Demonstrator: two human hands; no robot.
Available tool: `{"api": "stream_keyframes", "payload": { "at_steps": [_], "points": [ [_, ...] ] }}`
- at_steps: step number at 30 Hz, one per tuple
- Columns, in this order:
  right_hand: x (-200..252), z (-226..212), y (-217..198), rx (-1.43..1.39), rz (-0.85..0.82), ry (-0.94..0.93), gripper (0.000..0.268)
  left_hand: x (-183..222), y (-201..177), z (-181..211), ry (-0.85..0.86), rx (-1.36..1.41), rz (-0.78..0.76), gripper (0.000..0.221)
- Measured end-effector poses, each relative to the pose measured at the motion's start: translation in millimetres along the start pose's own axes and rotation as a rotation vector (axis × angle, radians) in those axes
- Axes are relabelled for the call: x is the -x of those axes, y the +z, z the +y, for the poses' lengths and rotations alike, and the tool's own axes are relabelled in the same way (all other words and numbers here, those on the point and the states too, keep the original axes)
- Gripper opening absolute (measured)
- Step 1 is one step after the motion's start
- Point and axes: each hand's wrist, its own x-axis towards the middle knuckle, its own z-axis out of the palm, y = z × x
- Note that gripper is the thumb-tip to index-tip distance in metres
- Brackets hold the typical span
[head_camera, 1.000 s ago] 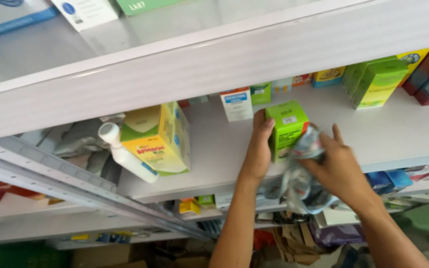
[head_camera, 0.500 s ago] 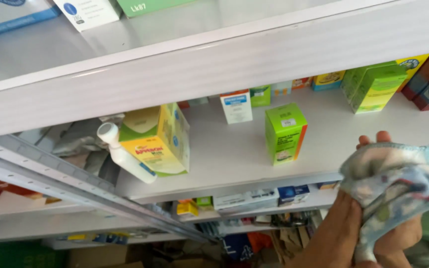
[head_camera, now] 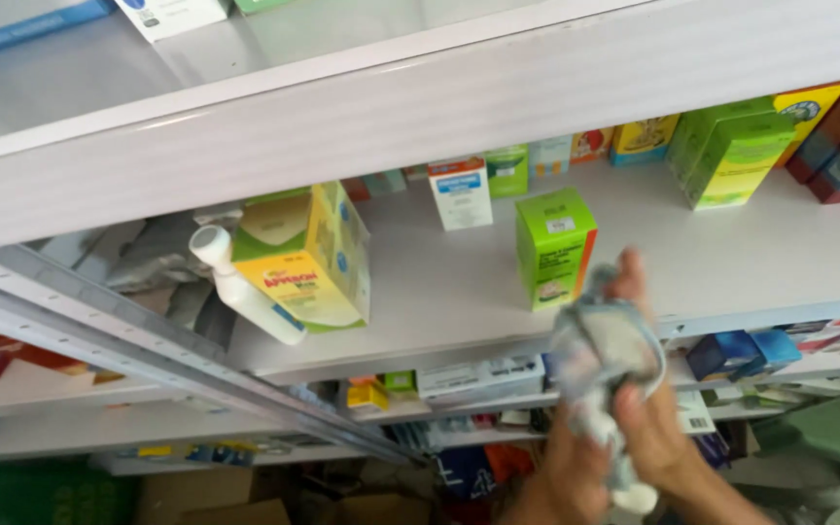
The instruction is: Wiping down pharmacy shelves and medicine boxes using a cleaning cloth.
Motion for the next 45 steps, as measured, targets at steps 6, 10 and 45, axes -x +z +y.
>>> {"api": "stream_keyframes", "payload": {
  "at_steps": [6, 10, 45],
  "points": [
    [-44.9, 13.0, -7.9, 0.062, -0.045, -0.146, 0.073, 96.8, -122.4, -118.8, 0.177, -0.027, 0.36, 0.073],
    [-76.3, 42.4, -19.5, -0.036, 0.066, -0.144, 0.069, 29.5, -122.8, -84.8, 0.31, -0.285, 0.406, 0.053],
    [-100.7, 102.5, 11.3, -0.379, 0.354, 0.21, 0.025, -74.7, -29.9, -0.2, 0.097, -1.445, 0.213, 0.056]
  ]
}}
